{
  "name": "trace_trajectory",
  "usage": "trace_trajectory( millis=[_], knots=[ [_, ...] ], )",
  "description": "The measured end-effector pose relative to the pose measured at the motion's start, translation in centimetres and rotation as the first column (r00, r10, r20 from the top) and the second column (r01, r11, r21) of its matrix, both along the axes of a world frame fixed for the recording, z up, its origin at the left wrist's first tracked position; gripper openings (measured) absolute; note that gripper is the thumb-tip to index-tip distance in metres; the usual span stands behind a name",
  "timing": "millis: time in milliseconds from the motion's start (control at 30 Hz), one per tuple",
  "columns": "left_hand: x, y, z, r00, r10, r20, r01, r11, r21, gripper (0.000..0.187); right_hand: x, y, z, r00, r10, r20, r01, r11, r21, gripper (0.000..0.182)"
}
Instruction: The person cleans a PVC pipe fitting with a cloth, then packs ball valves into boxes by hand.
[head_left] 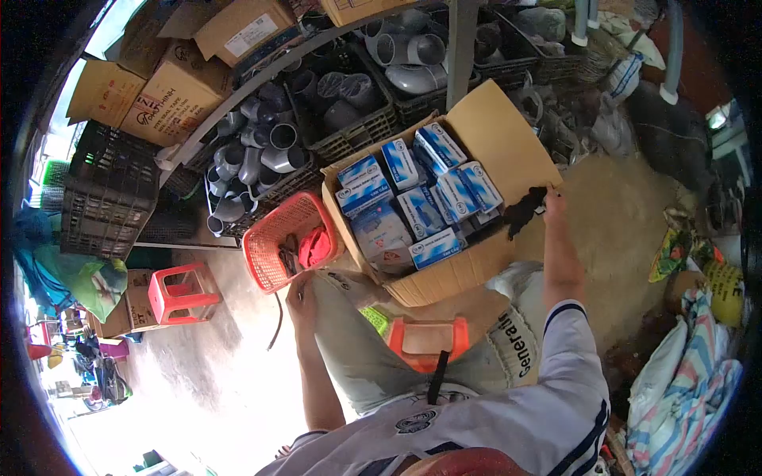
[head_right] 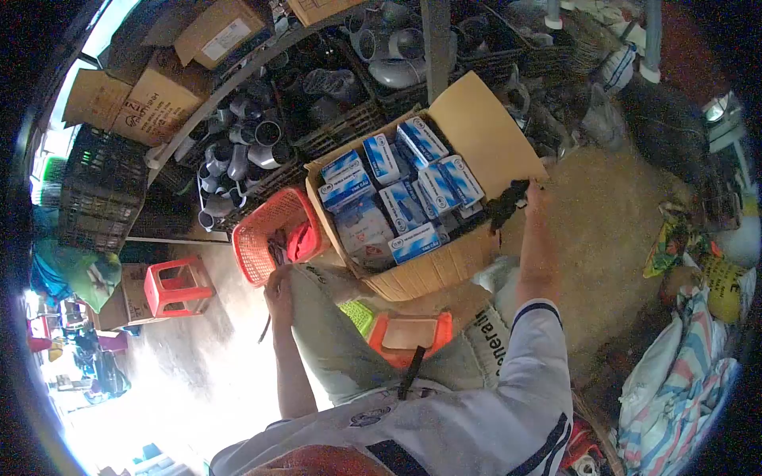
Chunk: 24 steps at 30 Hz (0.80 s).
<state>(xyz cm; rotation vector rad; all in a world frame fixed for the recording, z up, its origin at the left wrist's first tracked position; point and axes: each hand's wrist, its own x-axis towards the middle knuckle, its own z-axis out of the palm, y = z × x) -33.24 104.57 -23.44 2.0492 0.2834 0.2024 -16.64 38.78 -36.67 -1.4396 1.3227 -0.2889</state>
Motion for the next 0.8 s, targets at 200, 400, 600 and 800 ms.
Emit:
trace_trajectory(
  millis=[200, 400, 600, 800],
  knots=[
    [0.8, -0.2, -0.8, 1.000, 0.015, -0.027, -0.015, 1.000, -0.001, 0.027, 4.0, -7.5, -16.2, 0.982, -0.178, 0.061, 0.160, 0.962, 0.222, 0.043],
    [1.9, -1.1, -0.6, 0.995, 0.040, -0.088, -0.035, 0.998, 0.056, 0.024, 3.4, -7.0, -18.0, 0.990, -0.058, -0.130, 0.080, 0.981, 0.176, 0.056],
    [3.4, -2.2, -1.3, 0.995, -0.023, -0.096, 0.035, 0.991, 0.127, 0.026, 1.1, -6.2, -8.1, 0.875, 0.406, -0.263, -0.443, 0.891, -0.098, 0.052],
    [3.8, -6.5, -0.2, 0.990, -0.119, -0.081, 0.134, 0.967, 0.217, 0.025, -6.1, 3.7, 6.6, 0.917, 0.324, 0.232, -0.376, 0.897, 0.232, 0.056]
  ],
)
